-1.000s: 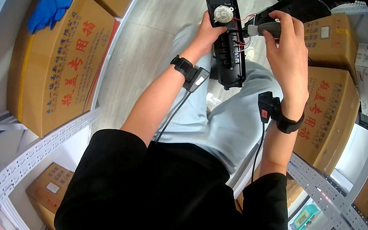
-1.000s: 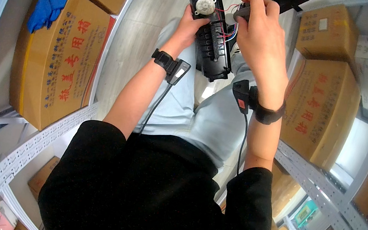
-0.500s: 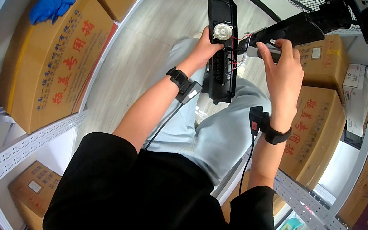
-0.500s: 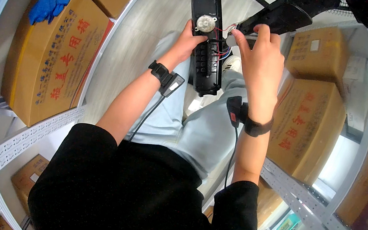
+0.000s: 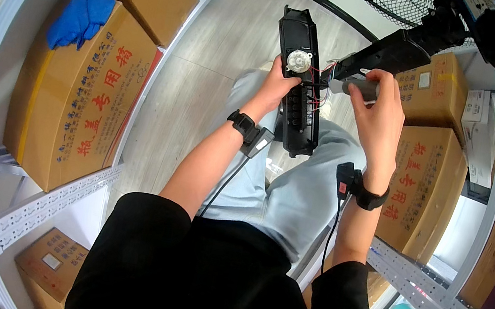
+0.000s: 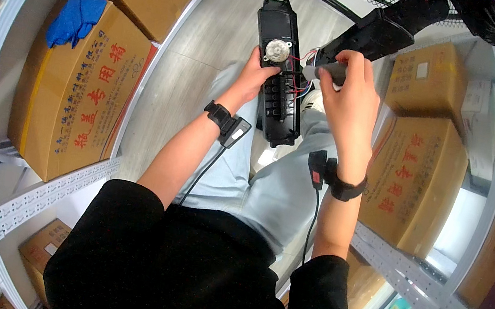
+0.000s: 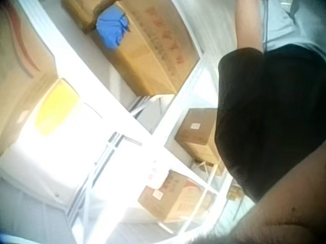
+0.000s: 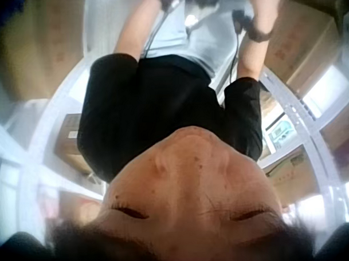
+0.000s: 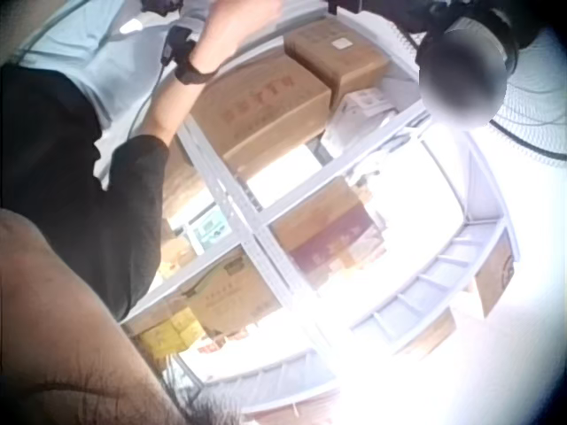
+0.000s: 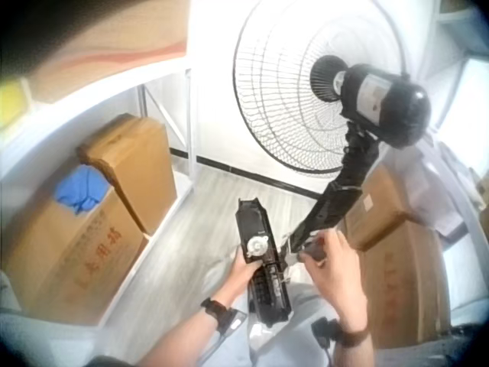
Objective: The person sits on the floor and uses a screwdriver to remove screws from a black electronic device. They detach a small white circular component with wires and continue to unscrew and separate parts of the device.
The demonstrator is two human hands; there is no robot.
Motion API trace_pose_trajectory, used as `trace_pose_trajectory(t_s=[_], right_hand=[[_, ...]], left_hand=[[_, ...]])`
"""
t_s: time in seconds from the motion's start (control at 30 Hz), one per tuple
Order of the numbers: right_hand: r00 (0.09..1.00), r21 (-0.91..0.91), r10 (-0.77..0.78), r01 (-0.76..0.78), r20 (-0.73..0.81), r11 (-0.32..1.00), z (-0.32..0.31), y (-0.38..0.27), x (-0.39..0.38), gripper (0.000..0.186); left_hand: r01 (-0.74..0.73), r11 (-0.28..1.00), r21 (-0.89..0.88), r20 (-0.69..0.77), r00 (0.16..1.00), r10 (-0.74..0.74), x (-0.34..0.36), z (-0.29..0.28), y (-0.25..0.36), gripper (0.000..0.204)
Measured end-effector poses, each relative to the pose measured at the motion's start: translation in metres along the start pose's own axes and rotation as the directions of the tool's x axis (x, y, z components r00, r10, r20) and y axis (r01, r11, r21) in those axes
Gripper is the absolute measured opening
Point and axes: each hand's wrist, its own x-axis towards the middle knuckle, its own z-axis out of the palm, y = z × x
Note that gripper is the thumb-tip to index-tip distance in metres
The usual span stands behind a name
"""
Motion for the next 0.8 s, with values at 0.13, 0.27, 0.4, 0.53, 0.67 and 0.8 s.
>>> trace_pose_trajectory(t_s=[0.13,0.27,0.4,0.53,0.67,0.8], right_hand=[[0.997,0.097,0.08,-0.08,0.002,0.992,-0.002,-0.018,-0.007,0.034],[0.992,-0.215,0.121,-0.11,0.04,0.97,0.003,-0.001,-0.007,0.043],[1.0,0.14,0.02,-0.017,-0.017,0.99,-0.001,-0.009,-0.007,0.037],[0.997,0.071,0.045,-0.04,-0.067,0.997,0.002,-0.018,-0.008,0.032],[0.993,0.061,0.106,-0.103,-0.046,0.993,0.005,-0.01,-0.009,0.029],[0.983,0.159,0.129,-0.107,-0.132,0.981,0.002,-0.012,-0.017,0.025]], left_hand=[[-0.001,1.0,-0.021,-0.002,1.0,0.001,-0.001,0.001,0.0,0.063],[0.013,1.0,-0.027,-0.001,1.0,-0.013,-0.002,0.0,0.001,0.061],[0.007,0.998,-0.062,-0.001,1.0,-0.007,-0.003,0.001,0.002,0.059],[-0.012,0.998,-0.053,0.038,0.999,0.014,-0.003,-0.001,0.003,0.061],[-0.029,0.997,-0.071,-0.007,1.0,0.028,-0.005,0.003,0.005,0.087],[0.05,0.988,-0.149,0.039,0.998,-0.044,-0.013,0.008,0.025,0.11]])
